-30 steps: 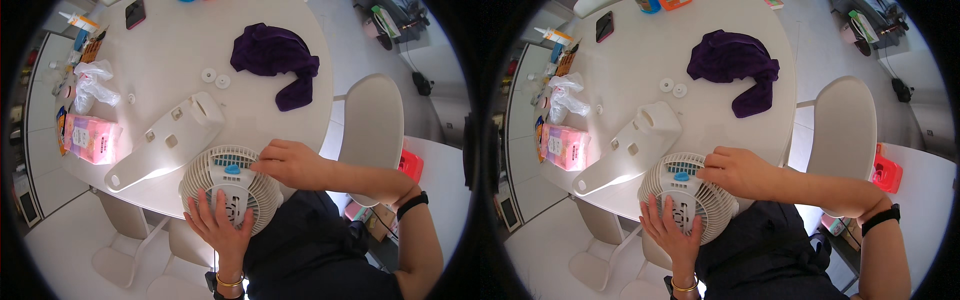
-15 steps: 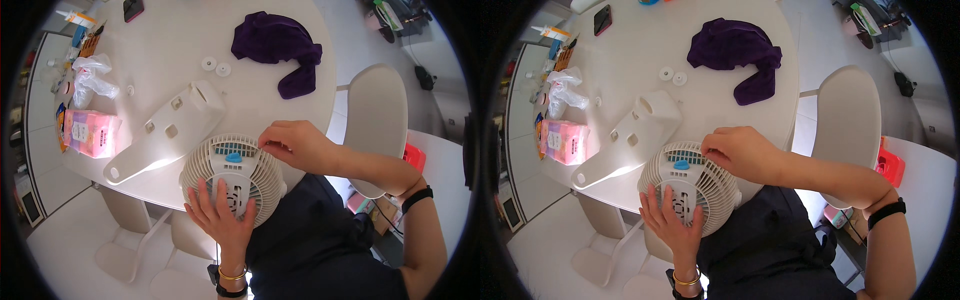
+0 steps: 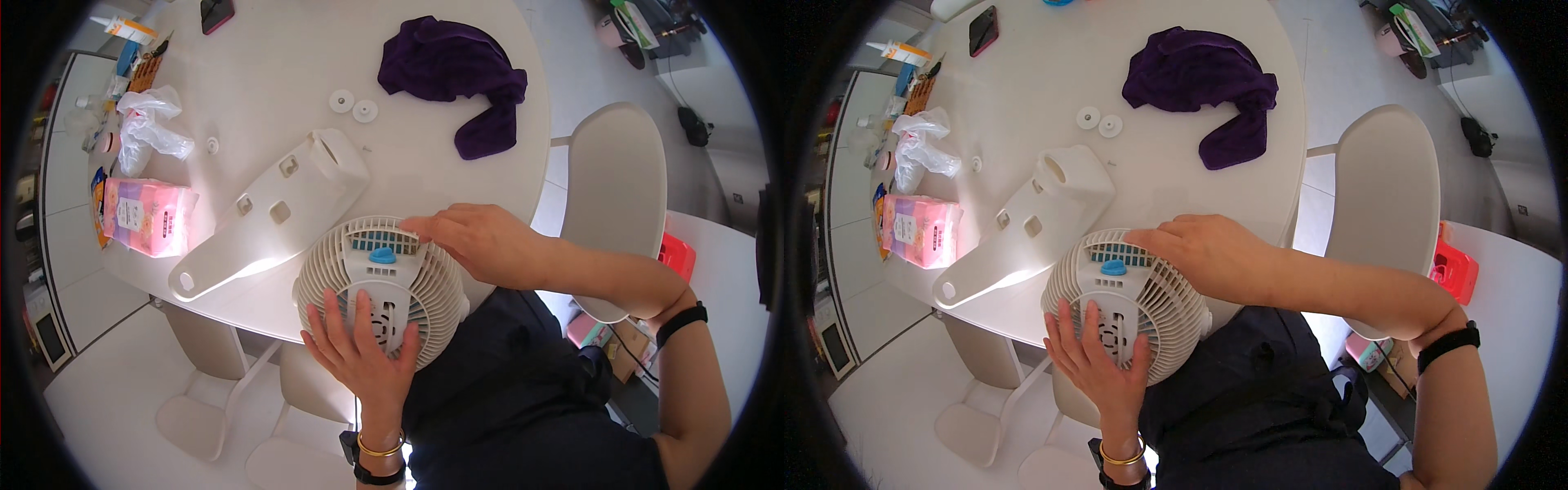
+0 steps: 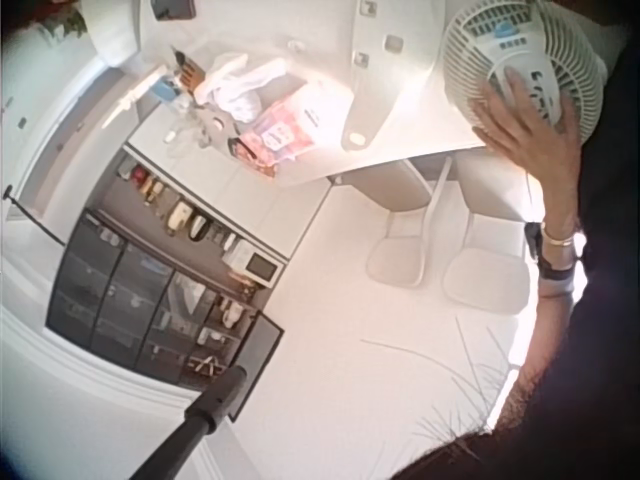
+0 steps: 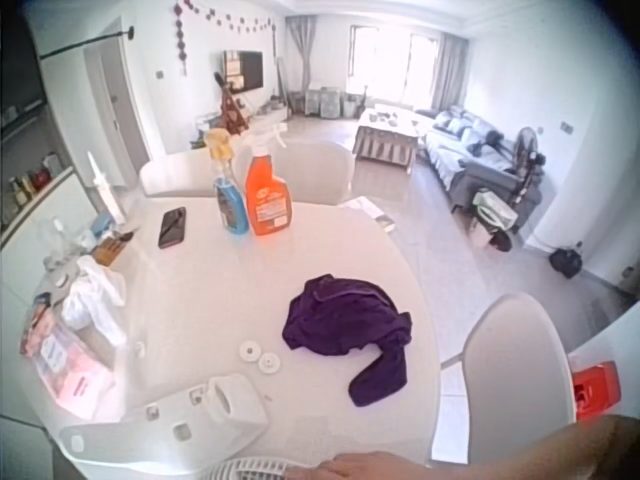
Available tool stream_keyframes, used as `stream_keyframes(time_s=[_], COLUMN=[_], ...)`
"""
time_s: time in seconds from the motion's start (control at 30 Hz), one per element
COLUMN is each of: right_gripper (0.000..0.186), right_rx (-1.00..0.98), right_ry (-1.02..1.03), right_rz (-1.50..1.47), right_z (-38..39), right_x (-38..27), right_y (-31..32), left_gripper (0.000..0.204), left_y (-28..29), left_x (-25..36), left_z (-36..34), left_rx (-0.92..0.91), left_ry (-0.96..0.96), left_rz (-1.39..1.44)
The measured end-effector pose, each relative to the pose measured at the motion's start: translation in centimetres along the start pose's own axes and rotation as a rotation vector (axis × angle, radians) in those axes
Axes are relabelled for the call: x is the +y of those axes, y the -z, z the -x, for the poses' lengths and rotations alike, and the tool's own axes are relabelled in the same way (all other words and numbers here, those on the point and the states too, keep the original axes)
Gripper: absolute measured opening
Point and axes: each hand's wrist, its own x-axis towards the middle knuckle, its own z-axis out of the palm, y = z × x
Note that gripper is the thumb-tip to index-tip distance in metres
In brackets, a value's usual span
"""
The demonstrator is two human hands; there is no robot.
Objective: Assembling and securing the components of a small white electric fan using a screwdriver-like tool.
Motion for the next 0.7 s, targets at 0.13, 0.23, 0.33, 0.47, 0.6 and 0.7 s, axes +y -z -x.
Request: stream_keyframes(time_s=[0.13, 0.23, 0.33, 0.47, 0.6, 0.7], right_gripper=[0.027, 0.028, 0.026, 0.024, 0.020, 0.016], right_rx=[-0.037, 0.080, 0.086, 0.051, 0.066, 0.119], right_ry=[-0.158, 0.165, 0.130, 0.075, 0.100, 0.055], right_rz=[-0.145, 0.081, 0.109, 0.063, 0.053, 0.033], right_z=[0.3, 0.5, 0.6, 0.9, 0.8, 0.6], right_x=[0.4, 1.4, 0.4, 0.0, 0.4, 0.5], right_y=[-0.3, -0.4, 0.1, -0.1, -0.1, -0.5], left_gripper=[0.065, 0.067, 0.067, 0.068, 0.065, 0.065], left_y=[0.0, -0.1, -0.1, -0.1, -0.1, -0.1], left_x=[0.1, 0.0, 0.0, 0.0, 0.0, 0.0], left_z=[-0.1, 0.0, 0.0, 0.0, 0.0, 0.0], left_rx=[-0.001, 0.012, 0.004, 0.006, 0.008, 0.008], left_ry=[0.000, -0.002, 0.005, 0.005, -0.001, -0.003], left_rz=[0.003, 0.010, 0.003, 0.001, -0.006, -0.010])
